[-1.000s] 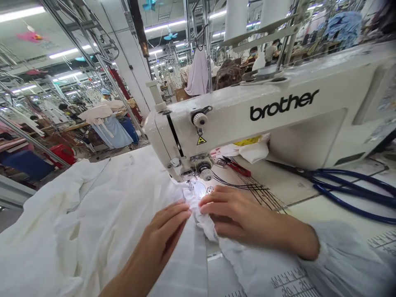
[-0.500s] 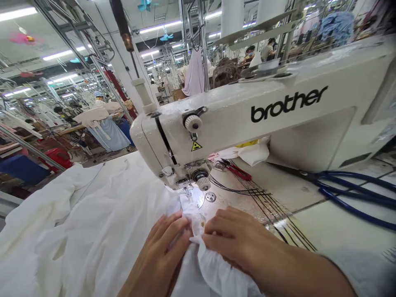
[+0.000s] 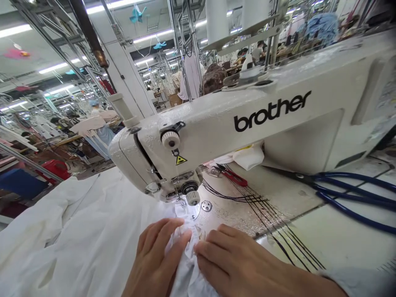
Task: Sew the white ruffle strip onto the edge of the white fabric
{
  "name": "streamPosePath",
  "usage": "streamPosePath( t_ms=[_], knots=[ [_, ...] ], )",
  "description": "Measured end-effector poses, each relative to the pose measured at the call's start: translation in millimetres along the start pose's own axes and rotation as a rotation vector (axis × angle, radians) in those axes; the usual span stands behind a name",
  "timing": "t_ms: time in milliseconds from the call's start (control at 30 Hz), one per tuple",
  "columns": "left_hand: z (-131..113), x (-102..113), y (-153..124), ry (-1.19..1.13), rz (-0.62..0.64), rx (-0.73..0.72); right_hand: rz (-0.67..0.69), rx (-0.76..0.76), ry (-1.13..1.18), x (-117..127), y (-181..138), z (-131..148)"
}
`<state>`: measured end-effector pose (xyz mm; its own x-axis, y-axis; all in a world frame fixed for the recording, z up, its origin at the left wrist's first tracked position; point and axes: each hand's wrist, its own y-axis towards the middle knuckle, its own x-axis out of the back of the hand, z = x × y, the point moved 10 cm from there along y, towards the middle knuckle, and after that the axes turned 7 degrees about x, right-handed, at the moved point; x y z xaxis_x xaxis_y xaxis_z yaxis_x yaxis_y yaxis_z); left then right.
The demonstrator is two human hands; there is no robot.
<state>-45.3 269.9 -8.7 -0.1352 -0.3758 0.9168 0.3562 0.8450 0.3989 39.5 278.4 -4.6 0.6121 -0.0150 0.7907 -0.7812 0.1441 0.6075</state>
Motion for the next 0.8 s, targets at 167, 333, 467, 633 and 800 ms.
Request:
streamPosePath(
  t_ms=[167, 333, 467, 633, 800],
  knots=[
    [-0.5, -8.4, -1.5, -0.017, 0.075, -0.096, -0.030, 0.014, 0.001, 3.0, -0.7, 1.2],
    [2.8, -5.8, 1.3, -0.039, 0.075, -0.082, -0.019, 0.003, -0.017, 5.2, -2.7, 2.5],
    [11.2, -13.9, -1.3, -0.009, 0.120, -0.089, -0.014, -0.023, 0.010, -1.0, -0.4, -4.2],
    [27.2, -22.9, -1.5, -0.027, 0.147, 0.007, 0.040, -0.042, 0.062, -16.0, 2.5, -13.4],
    [29.3, -23.6, -1.3, -0.054, 0.156, 0.037, 0.055, -0.076, 0.086, -11.4, 0.2, -14.9]
  ],
)
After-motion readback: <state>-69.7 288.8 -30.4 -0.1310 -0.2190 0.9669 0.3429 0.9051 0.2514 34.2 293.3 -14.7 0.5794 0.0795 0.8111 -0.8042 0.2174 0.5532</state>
